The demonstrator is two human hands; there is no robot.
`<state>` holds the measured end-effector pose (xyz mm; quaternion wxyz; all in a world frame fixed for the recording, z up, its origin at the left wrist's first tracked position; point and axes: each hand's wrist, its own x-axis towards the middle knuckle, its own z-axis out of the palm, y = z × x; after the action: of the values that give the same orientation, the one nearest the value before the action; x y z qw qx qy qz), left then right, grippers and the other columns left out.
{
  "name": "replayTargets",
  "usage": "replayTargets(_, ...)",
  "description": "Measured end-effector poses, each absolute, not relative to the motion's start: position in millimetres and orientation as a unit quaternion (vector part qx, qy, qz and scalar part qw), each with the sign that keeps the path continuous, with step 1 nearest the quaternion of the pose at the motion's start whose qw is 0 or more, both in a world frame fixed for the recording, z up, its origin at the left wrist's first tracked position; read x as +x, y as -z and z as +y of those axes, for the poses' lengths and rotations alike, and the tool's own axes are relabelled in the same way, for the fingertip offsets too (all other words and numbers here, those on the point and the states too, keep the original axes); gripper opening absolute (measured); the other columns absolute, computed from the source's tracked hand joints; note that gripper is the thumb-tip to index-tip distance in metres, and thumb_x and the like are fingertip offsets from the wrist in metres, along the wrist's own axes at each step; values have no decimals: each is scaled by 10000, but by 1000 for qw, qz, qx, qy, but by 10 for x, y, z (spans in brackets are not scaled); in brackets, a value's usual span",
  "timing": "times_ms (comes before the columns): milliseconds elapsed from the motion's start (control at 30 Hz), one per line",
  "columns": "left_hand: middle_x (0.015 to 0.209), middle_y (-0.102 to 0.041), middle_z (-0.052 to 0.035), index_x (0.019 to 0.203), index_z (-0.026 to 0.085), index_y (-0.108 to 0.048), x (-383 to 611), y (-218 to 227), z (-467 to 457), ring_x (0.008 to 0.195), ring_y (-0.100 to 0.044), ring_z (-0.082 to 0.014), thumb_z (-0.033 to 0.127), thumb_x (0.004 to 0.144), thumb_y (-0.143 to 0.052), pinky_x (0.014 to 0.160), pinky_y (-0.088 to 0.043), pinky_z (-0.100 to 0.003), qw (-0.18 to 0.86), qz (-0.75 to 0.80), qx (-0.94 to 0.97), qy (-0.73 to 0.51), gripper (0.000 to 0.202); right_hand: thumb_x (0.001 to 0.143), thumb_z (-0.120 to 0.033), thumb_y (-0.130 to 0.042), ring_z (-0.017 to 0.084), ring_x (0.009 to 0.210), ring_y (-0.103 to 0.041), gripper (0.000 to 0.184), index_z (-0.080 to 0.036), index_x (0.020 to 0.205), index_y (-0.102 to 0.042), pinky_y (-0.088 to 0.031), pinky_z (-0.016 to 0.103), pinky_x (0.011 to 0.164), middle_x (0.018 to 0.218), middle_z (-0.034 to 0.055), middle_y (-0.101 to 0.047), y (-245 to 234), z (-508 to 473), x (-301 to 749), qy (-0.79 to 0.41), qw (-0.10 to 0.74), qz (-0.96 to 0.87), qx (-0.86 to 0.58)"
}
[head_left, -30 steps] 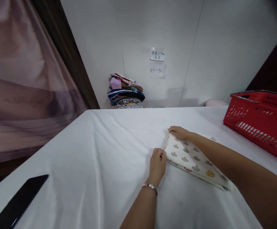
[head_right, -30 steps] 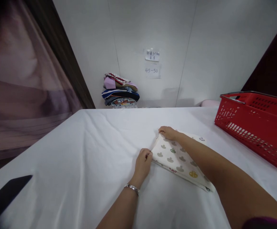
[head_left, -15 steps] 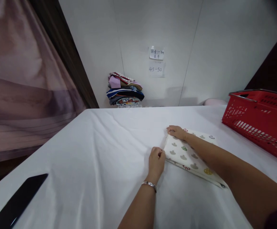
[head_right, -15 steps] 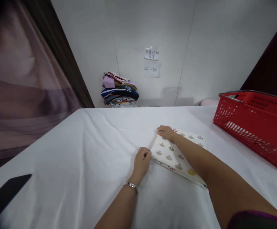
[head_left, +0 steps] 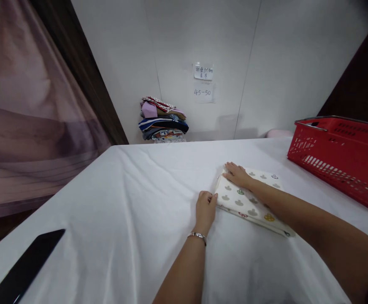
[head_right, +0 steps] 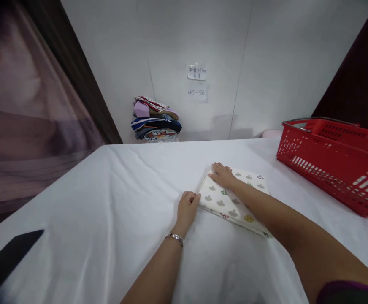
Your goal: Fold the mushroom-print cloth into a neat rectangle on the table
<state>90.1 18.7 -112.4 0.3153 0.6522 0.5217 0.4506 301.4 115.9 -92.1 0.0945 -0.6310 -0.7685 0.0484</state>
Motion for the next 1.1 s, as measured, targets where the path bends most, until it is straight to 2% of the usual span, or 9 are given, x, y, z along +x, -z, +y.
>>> replayTargets(133, 705, -462, 13, 552, 189, -381, 906, 1091, 180, 648, -457, -106, 295, 835, -462, 642, -352, -253, 315, 539, 647, -438, 314, 868, -574, -280, 260, 1341, -233, 598, -223, 1343, -374, -187, 487, 1060, 1455, 83, -313, 947, 1270, 3016, -60, 46, -748, -660)
replayTargets(333, 700, -461, 16, 549, 187, -382, 903, 1121, 204, 646, -454, -105, 291, 830, -463, 636, -347, -250, 311, 546, 645, -435, 310, 868, -586, -259, 251, 1326, -269, 611, -226, 1351, -357, -188, 488, 1060, 1438, 74, -349, 944, 1349, 3001, -61, 42, -739, -669)
replayTargets(567, 703, -501, 3, 578, 194, -451, 887, 1144, 206, 658, -480, -121, 358, 833, -469, 639, -370, -255, 295, 541, 656, -436, 304, 885, -522, -276, 251, 1366, -164, 566, -218, 1356, -355, -168, 482, 1076, 1479, 75, -258, 808, 1037, 3165, -54, 64, -730, -678)
replayTargets(667, 733, -534, -8, 611, 196, -485, 877, 1152, 213, 680, -512, -131, 393, 826, -474, 663, -393, -262, 297, 547, 653, -432, 292, 876, -489, -337, 268, 1360, -180, 557, -198, 1350, -368, -166, 501, 1076, 1465, 96, -286, 830, 689, 3540, -30, 94, -687, -720)
replayTargets(767, 783, -585, -27, 697, 196, -533, 876, 1160, 236, 701, -549, -146, 413, 810, -492, 684, -414, -272, 307, 565, 641, -420, 248, 840, -466, -435, 277, 1340, -240, 601, -162, 1354, -365, -233, 443, 1070, 1443, 124, -325, 912, 293, 3966, -36, 155, -618, -770)
replayTargets(933, 963, -660, -68, 963, 185, -585, 906, 1083, 283, 862, -595, -177, 342, 804, -495, 771, -426, -277, 338, 595, 629, -368, 241, 790, -522, -500, 290, 1186, -479, 730, -143, 1386, -319, -390, 398, 978, 1358, 152, -447, 981, -59, 4256, -181, 265, -457, -830)
replayTargets(1000, 982, -669, -73, 961, 182, -603, 923, 1027, 287, 897, -594, -182, 303, 812, -467, 795, -418, -274, 338, 602, 638, -340, 235, 745, -514, -567, 303, 1155, -503, 773, -142, 1381, -332, -417, 410, 948, 1334, 161, -472, 970, -22, 4221, -198, 302, -428, -828)
replayTargets(1100, 967, -676, -81, 938, 175, -620, 951, 967, 242, 891, -598, -194, 281, 808, -451, 778, -419, -277, 332, 618, 642, -310, 238, 718, -390, -629, 278, 1143, -513, 742, -167, 1370, -353, -424, 383, 944, 1297, 121, -518, 951, 166, 4150, -180, 351, -450, -801)
